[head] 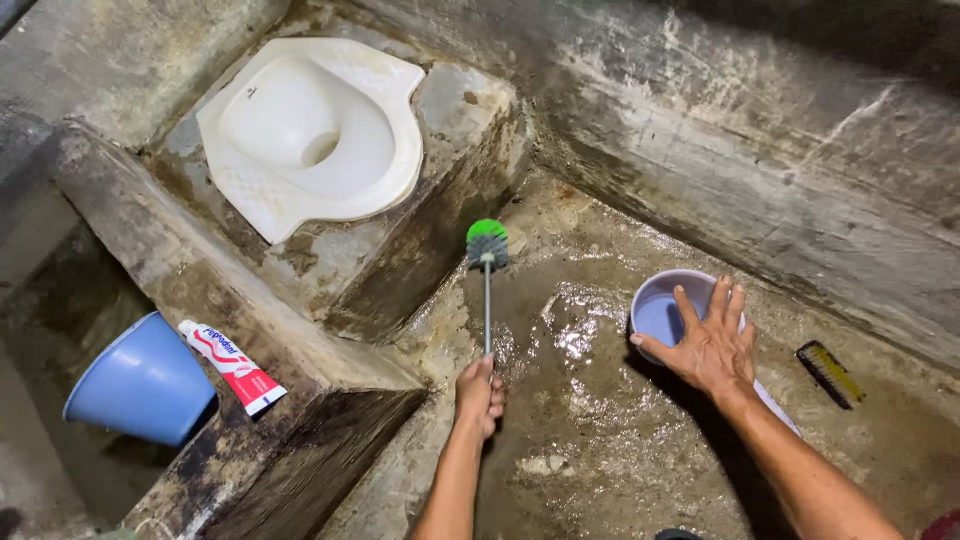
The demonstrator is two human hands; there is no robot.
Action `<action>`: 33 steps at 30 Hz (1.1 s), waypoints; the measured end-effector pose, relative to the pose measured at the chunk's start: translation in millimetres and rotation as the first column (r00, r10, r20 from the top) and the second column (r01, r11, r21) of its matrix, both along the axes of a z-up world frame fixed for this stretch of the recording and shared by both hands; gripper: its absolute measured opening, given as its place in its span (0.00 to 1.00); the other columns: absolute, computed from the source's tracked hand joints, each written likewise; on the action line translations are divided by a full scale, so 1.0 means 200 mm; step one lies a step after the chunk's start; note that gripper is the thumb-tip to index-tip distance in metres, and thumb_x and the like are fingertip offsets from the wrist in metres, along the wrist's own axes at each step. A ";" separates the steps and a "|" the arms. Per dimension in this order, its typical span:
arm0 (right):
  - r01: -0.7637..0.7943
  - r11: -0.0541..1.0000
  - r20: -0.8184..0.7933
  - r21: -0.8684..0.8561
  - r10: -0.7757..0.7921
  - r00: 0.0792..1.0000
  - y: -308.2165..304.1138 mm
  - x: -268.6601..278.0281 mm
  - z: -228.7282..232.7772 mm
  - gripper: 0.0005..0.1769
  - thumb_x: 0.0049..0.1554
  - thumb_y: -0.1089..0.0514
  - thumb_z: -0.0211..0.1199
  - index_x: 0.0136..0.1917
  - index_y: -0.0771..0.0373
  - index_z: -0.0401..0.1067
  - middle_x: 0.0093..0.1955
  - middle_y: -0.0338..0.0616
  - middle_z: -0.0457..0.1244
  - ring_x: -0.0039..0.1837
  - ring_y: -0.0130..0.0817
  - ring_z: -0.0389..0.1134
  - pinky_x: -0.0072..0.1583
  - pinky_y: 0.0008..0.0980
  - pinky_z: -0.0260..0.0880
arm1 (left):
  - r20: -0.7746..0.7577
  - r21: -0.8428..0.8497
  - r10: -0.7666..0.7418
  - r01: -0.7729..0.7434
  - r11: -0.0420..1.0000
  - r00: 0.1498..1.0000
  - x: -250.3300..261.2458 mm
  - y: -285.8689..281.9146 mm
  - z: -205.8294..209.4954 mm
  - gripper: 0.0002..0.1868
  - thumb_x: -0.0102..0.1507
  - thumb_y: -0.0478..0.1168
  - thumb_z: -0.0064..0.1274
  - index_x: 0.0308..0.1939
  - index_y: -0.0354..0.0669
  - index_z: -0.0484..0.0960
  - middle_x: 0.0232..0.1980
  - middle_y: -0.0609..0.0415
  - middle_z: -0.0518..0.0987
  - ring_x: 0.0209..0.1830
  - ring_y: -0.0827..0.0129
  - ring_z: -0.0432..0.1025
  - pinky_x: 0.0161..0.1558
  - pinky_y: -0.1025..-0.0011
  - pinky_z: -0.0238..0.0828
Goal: Scrubbing and rinsing a bathroom floor using a brush and a water scoop
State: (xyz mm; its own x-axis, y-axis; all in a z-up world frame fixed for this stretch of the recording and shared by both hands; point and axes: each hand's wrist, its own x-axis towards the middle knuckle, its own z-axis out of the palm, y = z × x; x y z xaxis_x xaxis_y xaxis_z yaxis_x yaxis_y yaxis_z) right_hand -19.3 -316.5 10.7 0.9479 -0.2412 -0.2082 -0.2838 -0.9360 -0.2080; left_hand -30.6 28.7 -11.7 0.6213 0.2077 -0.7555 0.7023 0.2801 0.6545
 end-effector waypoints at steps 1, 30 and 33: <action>0.000 1.000 0.006 -0.005 0.000 1.000 0.00 0.02 0.00 0.62 0.45 0.08 0.52 0.83 0.42 0.56 0.88 0.67 0.36 0.88 0.65 0.33 0.74 0.69 0.46 | 0.006 -0.005 0.000 0.000 1.000 1.000 0.09 -0.05 -0.01 0.19 0.72 0.48 0.47 0.64 0.46 0.74 0.23 0.60 0.67 0.12 0.80 0.58 0.08 0.85 0.52; 0.634 -0.185 -0.656 0.751 -0.100 0.748 -0.55 -0.06 -0.20 0.15 0.62 0.65 0.60 0.59 0.76 0.69 0.49 0.64 0.69 0.44 0.47 0.71 0.45 0.40 0.77 | -0.136 0.040 -0.081 0.087 0.995 0.987 -0.18 0.07 0.09 0.18 0.75 0.46 0.41 0.67 0.55 0.78 0.24 0.62 0.70 0.12 0.81 0.56 0.11 0.82 0.47; 0.620 -0.027 -0.620 0.784 -0.094 0.779 -0.43 0.10 -0.09 0.15 0.63 0.68 0.59 0.60 0.81 0.67 0.42 0.68 0.69 0.37 0.46 0.72 0.37 0.35 0.76 | -0.123 0.116 -0.150 0.165 0.980 0.981 -0.03 0.04 0.32 0.17 0.74 0.50 0.42 0.61 0.52 0.80 0.24 0.64 0.70 0.15 0.81 0.58 0.13 0.82 0.51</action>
State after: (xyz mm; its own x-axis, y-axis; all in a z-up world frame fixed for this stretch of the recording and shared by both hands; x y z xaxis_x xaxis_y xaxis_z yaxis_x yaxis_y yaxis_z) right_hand 0.3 -403.3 -7.2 0.6077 0.1245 -0.7844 -0.7830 0.2594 -0.5654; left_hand -37.1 36.3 52.0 0.5658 0.2110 -0.7971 0.8025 0.0813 0.5911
